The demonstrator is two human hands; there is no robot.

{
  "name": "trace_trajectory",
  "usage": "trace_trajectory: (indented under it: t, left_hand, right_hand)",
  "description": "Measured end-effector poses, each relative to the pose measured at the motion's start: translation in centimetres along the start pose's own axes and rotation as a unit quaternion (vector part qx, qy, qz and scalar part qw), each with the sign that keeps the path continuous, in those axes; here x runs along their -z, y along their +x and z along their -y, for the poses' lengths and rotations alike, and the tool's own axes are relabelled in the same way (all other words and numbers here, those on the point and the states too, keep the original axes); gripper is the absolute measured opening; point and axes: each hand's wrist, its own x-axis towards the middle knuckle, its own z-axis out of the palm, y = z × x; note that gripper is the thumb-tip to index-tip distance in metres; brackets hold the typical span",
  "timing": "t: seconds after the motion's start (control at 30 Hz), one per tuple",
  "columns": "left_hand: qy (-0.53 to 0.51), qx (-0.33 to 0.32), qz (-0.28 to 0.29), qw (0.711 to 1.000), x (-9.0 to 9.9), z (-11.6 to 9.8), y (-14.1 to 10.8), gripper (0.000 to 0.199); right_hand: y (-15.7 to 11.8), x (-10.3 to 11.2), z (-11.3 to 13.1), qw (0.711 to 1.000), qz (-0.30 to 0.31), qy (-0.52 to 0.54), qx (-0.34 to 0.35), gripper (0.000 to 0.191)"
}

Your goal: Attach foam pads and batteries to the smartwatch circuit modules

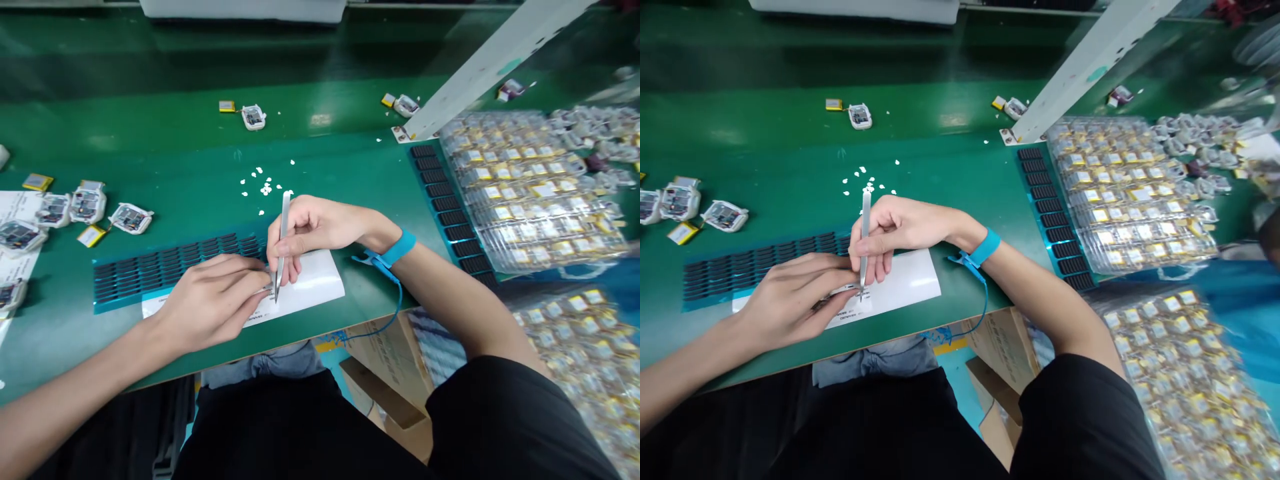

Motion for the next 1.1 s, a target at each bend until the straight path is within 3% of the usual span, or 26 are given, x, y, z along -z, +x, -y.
trace_trajectory:
  t: [0.07,0.17,0.3,0.4,0.5,0.77,1.1]
  left_hand:
    - [-0.034,0.044,-0.065,0.996,0.1,-0.2,0.0,0.013]
    - [-0.123,0.169,-0.129,0.969,0.6,-0.8,0.2,0.013]
    - [-0.328,0.29,-0.096,0.894,1.0,-1.4,1.1,0.012]
    - [-0.447,0.329,-0.047,0.83,1.0,-1.6,1.5,0.011]
    - [-0.495,0.347,-0.039,0.795,0.9,-1.7,1.6,0.009]
    - [-0.504,0.362,-0.041,0.783,0.9,-1.6,1.7,0.009]
    - [-0.479,0.374,-0.035,0.793,1.0,-1.8,1.7,0.011]
  right_hand:
    - [-0.1,-0.2,0.1,0.998,-0.055,0.011,0.038,0.034]
    - [0.1,-0.9,0.1,0.98,-0.167,0.027,0.102,0.035]
    - [0.7,-2.2,0.0,0.948,-0.274,-0.024,0.158,0.031]
    - [1.1,-3.1,-0.1,0.934,-0.288,-0.061,0.202,0.024]
    - [1.1,-3.6,-0.1,0.922,-0.288,-0.11,0.235,0.02]
    - [1.3,-4.1,0.0,0.901,-0.298,-0.174,0.262,0.016]
    - [1.2,-4.3,-0.1,0.899,-0.306,-0.184,0.255,0.014]
